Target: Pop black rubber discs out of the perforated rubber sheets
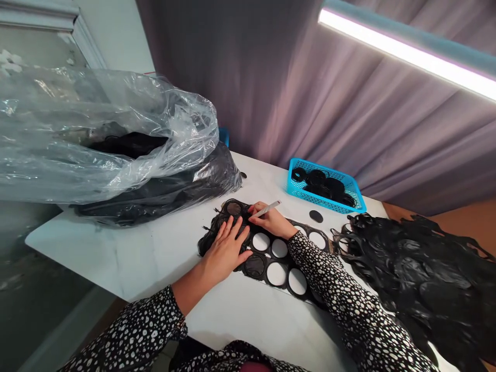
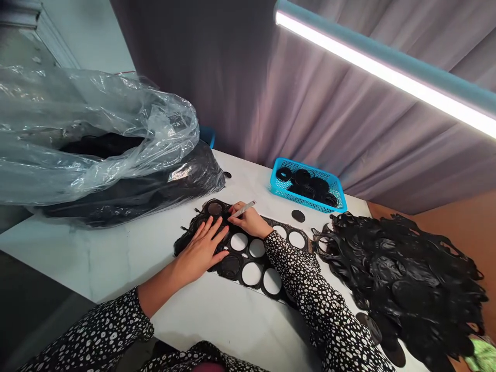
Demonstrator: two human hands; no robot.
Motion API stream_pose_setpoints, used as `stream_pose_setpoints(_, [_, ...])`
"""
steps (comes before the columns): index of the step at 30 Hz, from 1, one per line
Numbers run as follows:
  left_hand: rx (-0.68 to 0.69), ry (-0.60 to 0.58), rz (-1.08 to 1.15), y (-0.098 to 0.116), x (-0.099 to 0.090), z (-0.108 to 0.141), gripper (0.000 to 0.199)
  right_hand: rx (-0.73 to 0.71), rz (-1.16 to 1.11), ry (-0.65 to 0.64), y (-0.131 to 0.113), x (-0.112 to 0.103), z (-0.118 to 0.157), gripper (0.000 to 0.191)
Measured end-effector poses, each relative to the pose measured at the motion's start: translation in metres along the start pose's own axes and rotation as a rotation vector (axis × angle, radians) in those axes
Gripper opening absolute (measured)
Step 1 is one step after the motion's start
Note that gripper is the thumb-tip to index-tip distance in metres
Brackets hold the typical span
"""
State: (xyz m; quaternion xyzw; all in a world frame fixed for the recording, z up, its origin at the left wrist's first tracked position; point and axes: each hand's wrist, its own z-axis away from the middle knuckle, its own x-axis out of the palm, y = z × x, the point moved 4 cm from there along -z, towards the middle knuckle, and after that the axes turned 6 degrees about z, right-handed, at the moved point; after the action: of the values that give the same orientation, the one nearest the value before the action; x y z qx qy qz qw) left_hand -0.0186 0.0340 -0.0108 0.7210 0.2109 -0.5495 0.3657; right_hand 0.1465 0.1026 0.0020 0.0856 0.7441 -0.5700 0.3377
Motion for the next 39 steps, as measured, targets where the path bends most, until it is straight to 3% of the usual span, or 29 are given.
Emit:
stream_pose_setpoints(10, [-0.03, -0.029, 0.052, -0.001, -0.001, 0.0, 0.059, -0.041, 0.043, 0.013, -0.002, 0.001, 0.002, 0.02])
stream_pose_setpoints(16, [-0.032, 0.015, 0.044, -0.003, 0.001, 0.003, 0.059, -0.239, 0.47, 0.042, -0.018, 0.018, 0.008, 0.014])
stream_pose_setpoints(18, [-0.039, 0.019, 0.029, -0.004, 0.002, 0.003, 0.06, -0.196, 0.561, 0.134, -0.011, 0.004, 0.004, 0.015])
stream_pose_setpoints(22, [-0.05, 0.024, 0.005, -0.003, 0.005, 0.005, 0.062, 0.058, 0.598, 0.486, 0.012, -0.057, -0.006, 0.017])
stream_pose_setpoints(25, [-0.028, 0.054, 0.01, -0.003, 0.003, 0.005, 0.06, 0.084, 0.569, 0.551, 0.012, -0.073, -0.018, 0.017])
stream_pose_setpoints(27, [-0.026, 0.102, 0.022, -0.008, -0.002, 0.004, 0.061, 0.01, 0.533, 0.466, 0.002, -0.057, -0.028, 0.017])
stream_pose_setpoints(30, [-0.063, 0.19, 0.023, -0.023, -0.013, 0.004, 0.061, -0.114, 0.485, 0.316, -0.015, -0.014, -0.04, 0.014])
stream_pose_setpoints(33, [-0.059, 0.19, 0.024, -0.04, -0.02, 0.009, 0.056, -0.194, 0.334, 0.172, -0.022, 0.02, -0.044, 0.011])
stream_pose_setpoints(39, [-0.059, 0.124, 0.05, -0.05, -0.019, 0.019, 0.055, -0.094, 0.006, 0.028, -0.006, 0.031, -0.043, 0.016])
